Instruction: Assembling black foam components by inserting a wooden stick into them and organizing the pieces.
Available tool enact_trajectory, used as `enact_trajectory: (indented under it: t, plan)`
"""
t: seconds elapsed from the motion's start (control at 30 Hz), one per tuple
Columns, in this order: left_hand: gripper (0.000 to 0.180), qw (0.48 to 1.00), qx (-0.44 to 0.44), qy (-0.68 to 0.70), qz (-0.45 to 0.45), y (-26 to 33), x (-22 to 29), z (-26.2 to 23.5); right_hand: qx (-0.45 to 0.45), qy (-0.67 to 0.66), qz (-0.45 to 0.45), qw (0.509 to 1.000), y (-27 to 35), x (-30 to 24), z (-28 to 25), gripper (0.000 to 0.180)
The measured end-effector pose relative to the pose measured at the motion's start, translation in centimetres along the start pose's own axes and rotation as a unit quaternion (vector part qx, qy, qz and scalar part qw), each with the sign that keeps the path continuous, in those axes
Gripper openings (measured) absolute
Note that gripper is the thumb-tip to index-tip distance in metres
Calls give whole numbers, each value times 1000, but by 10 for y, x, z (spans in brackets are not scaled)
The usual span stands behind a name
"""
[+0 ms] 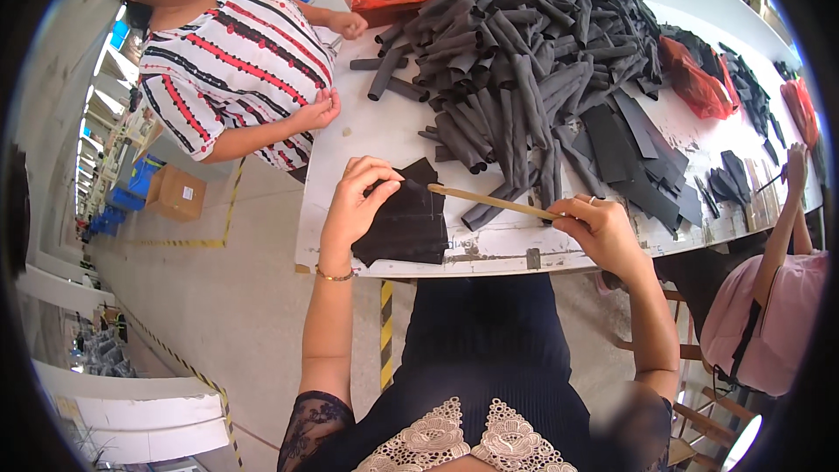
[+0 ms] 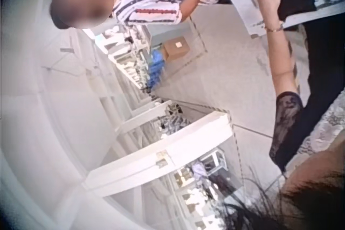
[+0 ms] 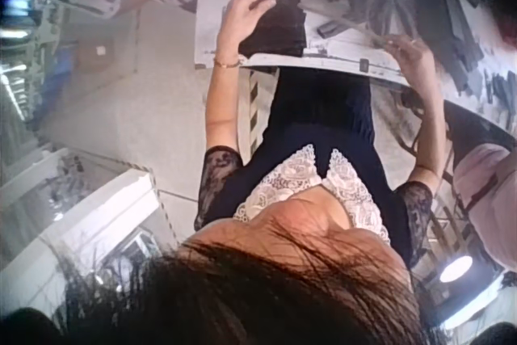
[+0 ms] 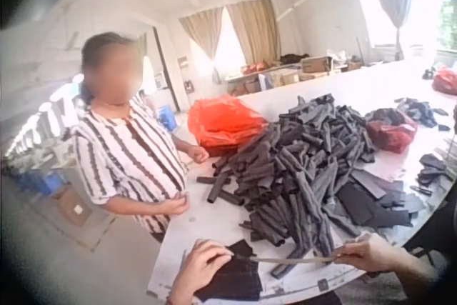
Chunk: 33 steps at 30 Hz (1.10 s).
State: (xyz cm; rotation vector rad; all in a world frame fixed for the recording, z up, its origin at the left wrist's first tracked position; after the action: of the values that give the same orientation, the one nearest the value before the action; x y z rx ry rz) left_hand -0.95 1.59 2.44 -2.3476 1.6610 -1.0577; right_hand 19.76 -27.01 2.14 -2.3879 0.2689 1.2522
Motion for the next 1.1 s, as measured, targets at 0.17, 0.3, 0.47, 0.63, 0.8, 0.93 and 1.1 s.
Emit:
enact_trajectory:
  t: [0.17,0.3,0.47,0.63,0.8,0.93,1.1]
  plan:
    - [9,999,3,-10,34,5,6,-1,-12,10,-8,1000,0,-10,6,15]
    - [9,997,13,-17,78,2,22,4,-21,43,-51,998,-4,-19,19,15]
    - [7,987,-22,-46,155,-8,75,31,4,1,-50,999,-21,-18,60,19]
    - [6,991,59,-58,109,-15,53,4,43,-1,-29,999,-16,-15,51,19]
    - [9,998,52,-6,34,-11,25,-16,39,9,-15,999,0,-26,19,18]
    - [9,996,40,-16,80,-14,36,-5,23,109,-62,992,-2,-31,28,18]
    - [10,969,37,-104,220,-4,104,35,59,17,-105,993,-27,-23,80,31]
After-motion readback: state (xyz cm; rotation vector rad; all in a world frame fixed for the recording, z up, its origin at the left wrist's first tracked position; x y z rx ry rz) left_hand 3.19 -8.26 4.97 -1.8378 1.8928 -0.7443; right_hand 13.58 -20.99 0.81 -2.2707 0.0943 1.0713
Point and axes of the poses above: each hand's wrist, its own y-axis away from the middle knuckle, its own z-axis out of the palm, x = y × z, the point moved 4 cm from there along -y, towards the middle knuckle, and after that the axes turned 14 degrees about -y, right-handed, at the moved point
